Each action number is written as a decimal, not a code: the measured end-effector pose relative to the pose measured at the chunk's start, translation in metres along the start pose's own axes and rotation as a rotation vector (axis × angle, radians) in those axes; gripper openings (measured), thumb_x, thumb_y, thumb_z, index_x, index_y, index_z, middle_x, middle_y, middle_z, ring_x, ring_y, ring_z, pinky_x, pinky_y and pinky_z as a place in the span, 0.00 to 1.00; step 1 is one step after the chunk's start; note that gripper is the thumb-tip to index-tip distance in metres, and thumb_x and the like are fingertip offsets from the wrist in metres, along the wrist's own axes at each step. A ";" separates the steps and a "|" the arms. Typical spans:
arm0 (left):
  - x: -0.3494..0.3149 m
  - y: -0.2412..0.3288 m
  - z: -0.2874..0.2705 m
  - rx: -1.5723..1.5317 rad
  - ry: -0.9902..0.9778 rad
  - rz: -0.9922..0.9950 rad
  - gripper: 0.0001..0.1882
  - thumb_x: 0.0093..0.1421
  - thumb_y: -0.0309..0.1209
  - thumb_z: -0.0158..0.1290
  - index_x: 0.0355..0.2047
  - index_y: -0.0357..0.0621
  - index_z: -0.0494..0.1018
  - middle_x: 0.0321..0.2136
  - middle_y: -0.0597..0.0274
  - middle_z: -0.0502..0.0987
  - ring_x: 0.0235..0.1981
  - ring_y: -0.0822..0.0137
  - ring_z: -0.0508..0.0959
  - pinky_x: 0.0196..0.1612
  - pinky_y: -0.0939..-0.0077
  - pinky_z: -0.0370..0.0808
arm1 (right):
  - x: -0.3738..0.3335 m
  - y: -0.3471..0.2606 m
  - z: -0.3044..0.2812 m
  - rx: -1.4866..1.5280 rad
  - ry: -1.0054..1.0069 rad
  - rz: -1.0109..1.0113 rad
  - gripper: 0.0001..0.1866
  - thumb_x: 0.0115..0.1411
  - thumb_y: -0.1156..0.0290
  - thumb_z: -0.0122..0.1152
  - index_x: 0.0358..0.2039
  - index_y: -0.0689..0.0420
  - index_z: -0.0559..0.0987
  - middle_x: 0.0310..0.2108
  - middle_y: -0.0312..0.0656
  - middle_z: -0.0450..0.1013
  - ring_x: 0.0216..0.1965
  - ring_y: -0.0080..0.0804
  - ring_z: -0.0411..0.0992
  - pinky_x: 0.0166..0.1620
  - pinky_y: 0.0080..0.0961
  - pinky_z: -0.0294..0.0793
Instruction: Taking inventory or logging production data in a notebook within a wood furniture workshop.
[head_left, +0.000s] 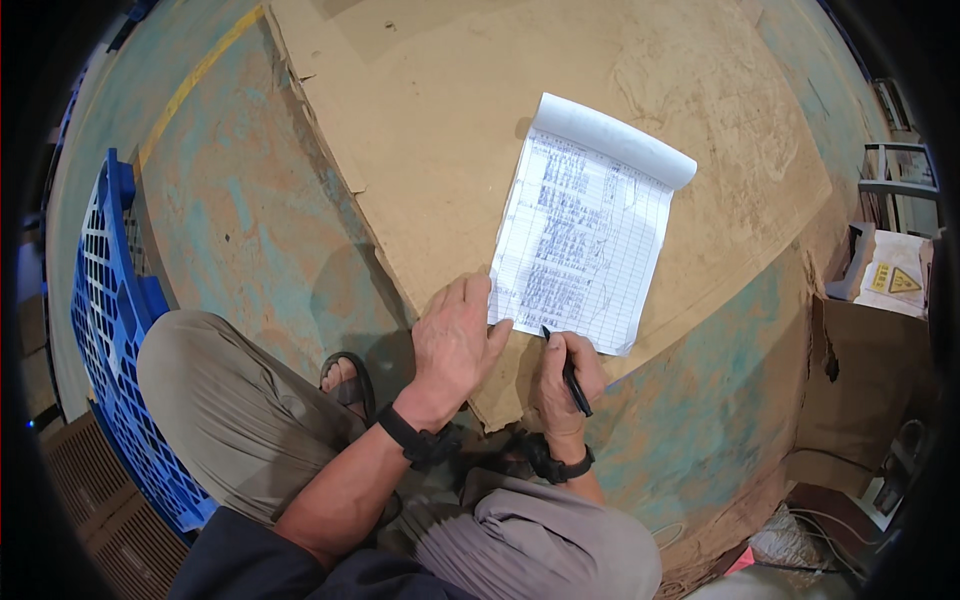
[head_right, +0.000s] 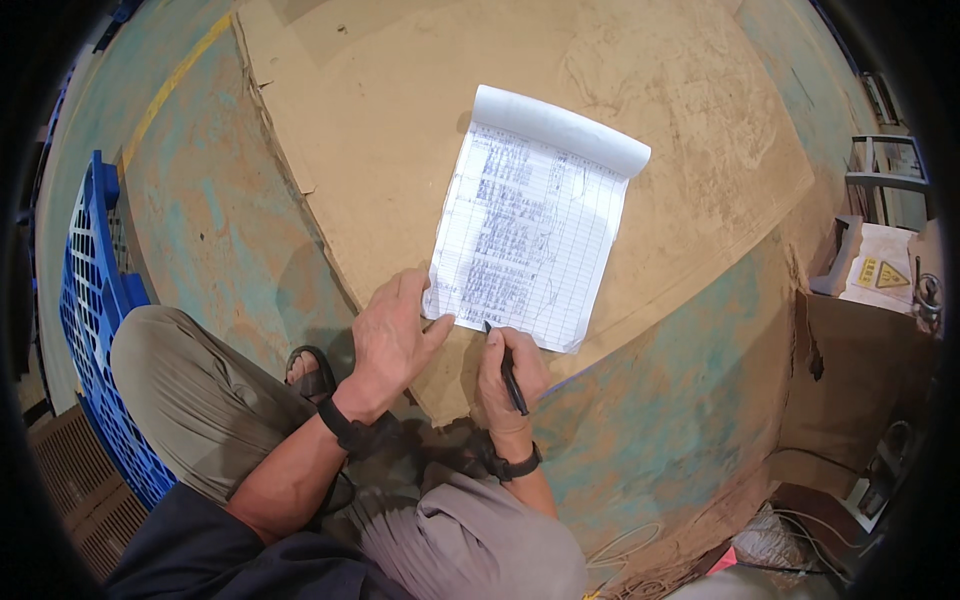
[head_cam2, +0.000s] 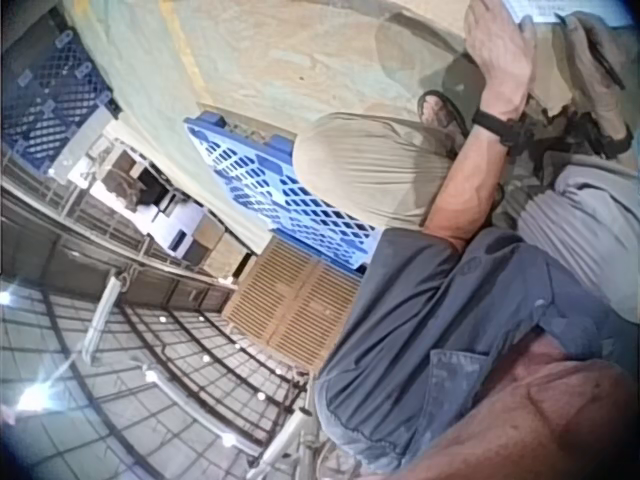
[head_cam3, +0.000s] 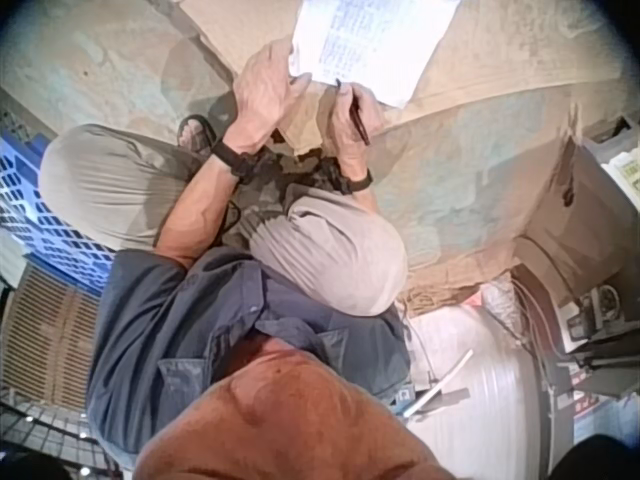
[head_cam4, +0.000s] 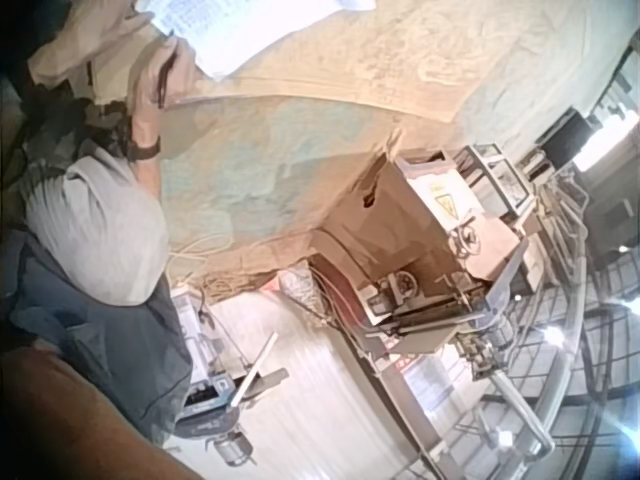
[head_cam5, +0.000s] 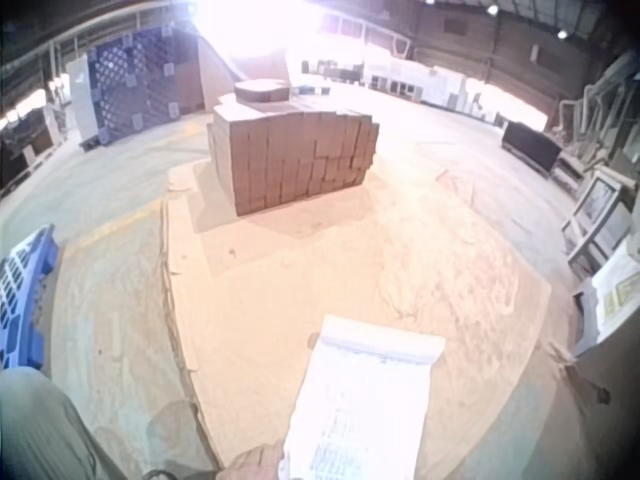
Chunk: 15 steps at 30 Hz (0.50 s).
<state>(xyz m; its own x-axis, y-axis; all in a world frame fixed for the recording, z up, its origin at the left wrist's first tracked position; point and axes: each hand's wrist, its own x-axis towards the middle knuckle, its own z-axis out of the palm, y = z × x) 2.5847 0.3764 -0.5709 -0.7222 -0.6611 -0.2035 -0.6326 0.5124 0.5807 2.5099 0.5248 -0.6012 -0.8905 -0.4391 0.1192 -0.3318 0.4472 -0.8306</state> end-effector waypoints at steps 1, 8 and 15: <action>0.000 0.000 0.000 0.003 -0.001 -0.002 0.23 0.56 0.35 0.67 0.47 0.41 0.70 0.41 0.50 0.77 0.46 0.46 0.78 0.46 0.53 0.76 | 0.000 0.000 0.000 -0.017 -0.010 -0.007 0.03 0.63 0.77 0.64 0.33 0.63 0.80 0.26 0.48 0.75 0.26 0.41 0.74 0.32 0.33 0.73; 0.000 -0.001 0.001 0.006 -0.029 -0.026 0.24 0.56 0.36 0.67 0.47 0.42 0.70 0.42 0.51 0.77 0.47 0.47 0.78 0.47 0.54 0.76 | 0.000 0.002 -0.001 -0.019 -0.012 -0.052 0.04 0.63 0.77 0.65 0.32 0.63 0.80 0.25 0.47 0.75 0.25 0.41 0.74 0.32 0.32 0.73; 0.001 0.000 -0.001 0.008 -0.033 -0.017 0.23 0.57 0.35 0.66 0.47 0.42 0.69 0.42 0.50 0.77 0.48 0.46 0.78 0.48 0.53 0.76 | -0.003 0.004 -0.002 -0.006 -0.003 0.000 0.04 0.63 0.76 0.64 0.32 0.63 0.80 0.26 0.47 0.75 0.26 0.41 0.74 0.32 0.32 0.73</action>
<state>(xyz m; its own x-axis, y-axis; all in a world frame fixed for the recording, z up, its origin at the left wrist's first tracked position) 2.5845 0.3753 -0.5700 -0.7204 -0.6511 -0.2390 -0.6466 0.5058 0.5710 2.5107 0.5295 -0.6036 -0.8895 -0.4417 0.1172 -0.3333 0.4517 -0.8276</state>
